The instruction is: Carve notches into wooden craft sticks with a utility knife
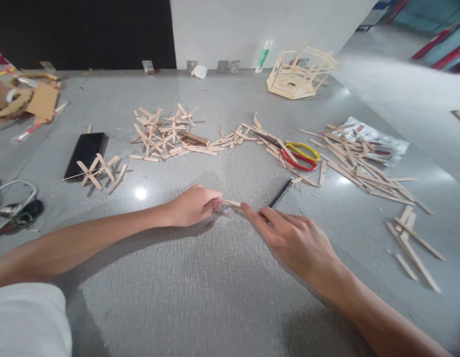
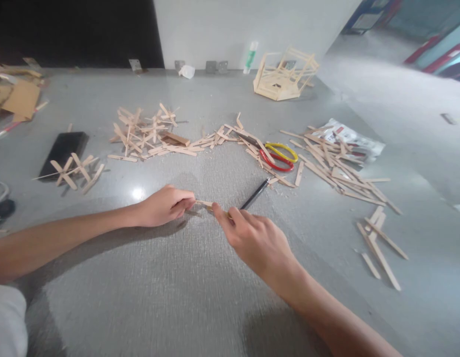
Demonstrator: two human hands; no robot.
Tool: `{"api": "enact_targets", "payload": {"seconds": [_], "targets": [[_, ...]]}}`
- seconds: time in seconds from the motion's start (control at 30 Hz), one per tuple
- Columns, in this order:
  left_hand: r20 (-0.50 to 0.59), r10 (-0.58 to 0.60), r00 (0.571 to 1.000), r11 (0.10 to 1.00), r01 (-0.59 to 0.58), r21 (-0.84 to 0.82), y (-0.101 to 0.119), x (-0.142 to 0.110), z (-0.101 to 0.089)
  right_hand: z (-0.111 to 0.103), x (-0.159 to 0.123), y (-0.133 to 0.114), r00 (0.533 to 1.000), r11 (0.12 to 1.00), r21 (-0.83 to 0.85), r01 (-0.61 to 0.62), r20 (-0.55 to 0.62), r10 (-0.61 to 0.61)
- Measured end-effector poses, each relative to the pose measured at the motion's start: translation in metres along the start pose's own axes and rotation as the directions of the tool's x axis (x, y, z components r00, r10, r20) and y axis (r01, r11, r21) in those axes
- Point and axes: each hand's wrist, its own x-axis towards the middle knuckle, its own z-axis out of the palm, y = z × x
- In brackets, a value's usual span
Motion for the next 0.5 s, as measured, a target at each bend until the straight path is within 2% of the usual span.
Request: {"api": "enact_targets", "payload": {"seconds": [0.23, 0.5], "targets": [[0.003, -0.002, 1.0, 1.0, 0.002, -0.02, -0.0021, -0.0003, -0.0011, -0.0009, -0.0041, 0.0029, 0.999, 0.999, 0.015, -0.046, -0.02, 0.046], [0.009, -0.005, 1.0, 1.0, 0.005, -0.016, -0.0008, 0.0005, -0.0015, 0.0021, -0.0025, 0.0028, 1.0, 1.0, 0.03, -0.009, 0.017, 0.008]]}}
